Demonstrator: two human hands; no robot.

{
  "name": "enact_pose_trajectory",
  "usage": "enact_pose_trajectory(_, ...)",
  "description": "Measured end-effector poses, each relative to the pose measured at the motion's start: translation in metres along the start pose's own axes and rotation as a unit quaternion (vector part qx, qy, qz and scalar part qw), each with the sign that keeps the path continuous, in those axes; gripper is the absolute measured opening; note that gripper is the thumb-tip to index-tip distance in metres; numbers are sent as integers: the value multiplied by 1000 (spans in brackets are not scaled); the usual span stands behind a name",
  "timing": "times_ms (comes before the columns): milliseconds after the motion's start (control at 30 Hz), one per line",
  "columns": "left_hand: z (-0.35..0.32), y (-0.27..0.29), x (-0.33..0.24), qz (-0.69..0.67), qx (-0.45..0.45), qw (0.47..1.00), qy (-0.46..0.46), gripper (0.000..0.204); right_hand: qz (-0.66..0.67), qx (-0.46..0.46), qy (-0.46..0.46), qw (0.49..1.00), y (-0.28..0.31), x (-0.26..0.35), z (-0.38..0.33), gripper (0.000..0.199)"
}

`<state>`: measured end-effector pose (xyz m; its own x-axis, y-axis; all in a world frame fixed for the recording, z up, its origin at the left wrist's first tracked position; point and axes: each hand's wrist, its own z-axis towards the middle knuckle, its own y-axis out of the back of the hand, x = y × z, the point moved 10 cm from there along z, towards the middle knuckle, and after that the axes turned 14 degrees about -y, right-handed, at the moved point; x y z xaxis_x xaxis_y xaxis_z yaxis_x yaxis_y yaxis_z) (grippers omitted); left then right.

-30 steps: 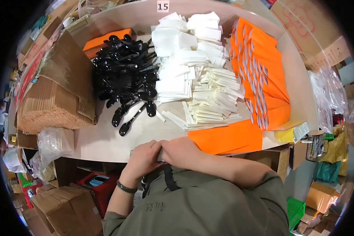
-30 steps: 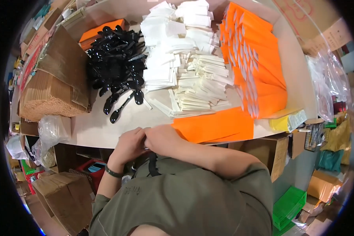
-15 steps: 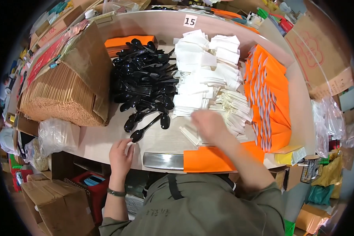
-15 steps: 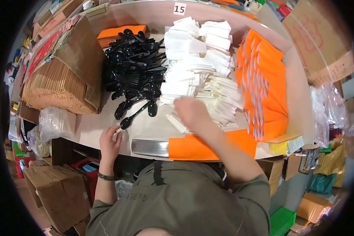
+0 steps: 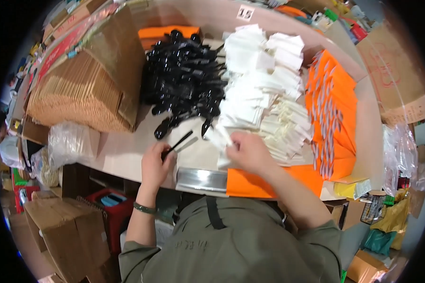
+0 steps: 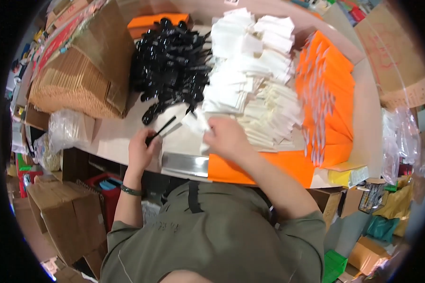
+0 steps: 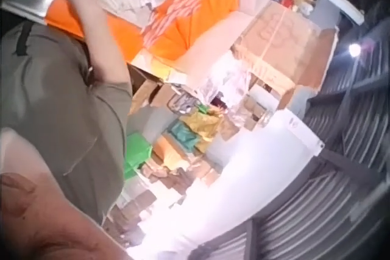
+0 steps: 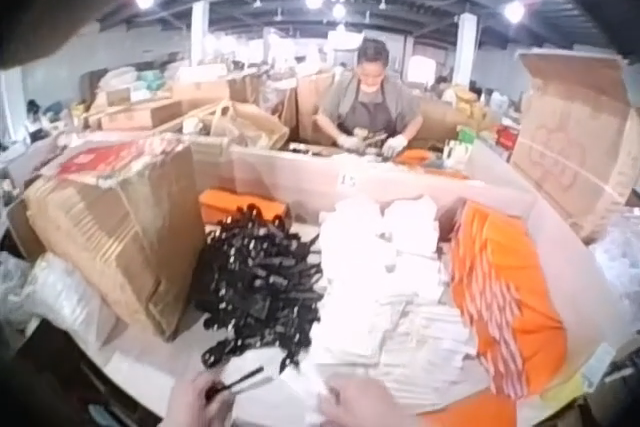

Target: Packaging plastic spoons and chopsticks into plastic sleeves for disposable cutlery sets.

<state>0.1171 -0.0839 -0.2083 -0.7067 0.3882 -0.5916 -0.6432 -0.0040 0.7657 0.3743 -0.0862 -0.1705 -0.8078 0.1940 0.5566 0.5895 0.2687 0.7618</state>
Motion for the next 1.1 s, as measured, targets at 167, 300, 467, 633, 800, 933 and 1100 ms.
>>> enact_pose_trajectory(167, -8, 5, -19, -71, -60, 996, -1, 16, -82, 12, 157, 984, -84, 25, -50, 12)
enact_pose_trajectory(300, -31, 18, -26, -71, -100, 992, -7, 16, 14, 22, 147, 989, -45, 48, -58, 12)
enact_pose_trajectory(467, -61, -21, -24, -136, -55, 983, 108, 21, 59, -4, 103, 993, -33, 35, -53, 12)
enact_pose_trajectory(633, -61, -37, -43, -130, -92, 984, 75, 22, 16, -62, 233, 970, -67, 53, -66, 12)
enact_pose_trajectory(800, -63, -30, -12, -273, -213, 930, 127, 22, -27, -41, 209, 977, -91, 66, -51, 13)
enact_pose_trajectory(933, -69, 7, -26, -217, -211, 946, 114, 32, 294, -21, 59, 954, -53, 26, -51, 19)
enact_pose_trajectory(1100, -63, -27, -60, -58, -64, 996, 28, 39, 249, 152, -104, 951, -86, -13, -65, 27)
